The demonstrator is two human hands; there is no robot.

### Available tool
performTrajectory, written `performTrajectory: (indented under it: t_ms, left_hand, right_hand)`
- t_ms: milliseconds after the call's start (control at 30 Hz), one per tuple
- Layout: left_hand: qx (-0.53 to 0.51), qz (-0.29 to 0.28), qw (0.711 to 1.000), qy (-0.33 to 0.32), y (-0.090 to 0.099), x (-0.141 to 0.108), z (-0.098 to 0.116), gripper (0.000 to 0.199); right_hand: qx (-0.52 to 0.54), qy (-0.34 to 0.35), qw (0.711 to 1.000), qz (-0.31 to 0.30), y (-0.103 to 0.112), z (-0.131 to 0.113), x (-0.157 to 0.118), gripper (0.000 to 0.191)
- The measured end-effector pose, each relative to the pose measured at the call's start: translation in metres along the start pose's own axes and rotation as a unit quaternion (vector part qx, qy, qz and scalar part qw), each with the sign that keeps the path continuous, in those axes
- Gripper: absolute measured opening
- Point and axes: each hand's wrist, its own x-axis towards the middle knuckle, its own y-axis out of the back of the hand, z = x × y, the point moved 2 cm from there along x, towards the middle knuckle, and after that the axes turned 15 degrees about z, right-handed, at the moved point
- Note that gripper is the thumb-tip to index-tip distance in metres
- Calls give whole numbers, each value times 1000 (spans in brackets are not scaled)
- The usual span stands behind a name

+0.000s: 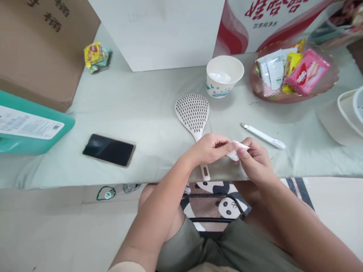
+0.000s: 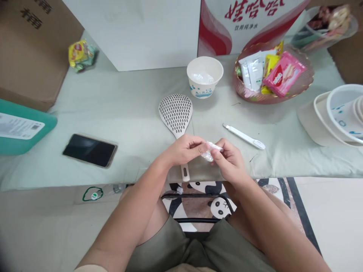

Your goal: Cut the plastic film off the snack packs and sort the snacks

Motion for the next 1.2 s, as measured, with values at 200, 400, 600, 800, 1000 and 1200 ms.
performTrajectory:
  t_ms: [200, 400, 600, 800, 1000, 1200]
  left_hand:
    - [-8, 243, 970, -26, 43, 6, -8, 11]
    - [-27, 269, 962, 25, 69, -3, -11, 15]
    - [-59, 315, 947, -16, 86, -17, -1, 16]
    - [-59, 335, 940, -24, 101, -34, 7, 25]
    - [-31, 352, 935, -37, 117, -58, 11, 23]
    - [-78, 399, 912, -60, 138, -72, 7, 20]
  right_hand:
    - [-180, 45, 977, 102, -6, -41, 62, 40]
    - [-143, 24, 971, 189, -29, -86, 139, 22]
    - [-336, 45, 940, -37, -56, -48, 50, 41]
    - [-436, 43, 898, -43, -78, -14, -34, 55]
    - [-539, 47, 838, -66, -84, -23, -38, 54]
    - [-462, -60, 883, -65, -82, -37, -41, 68]
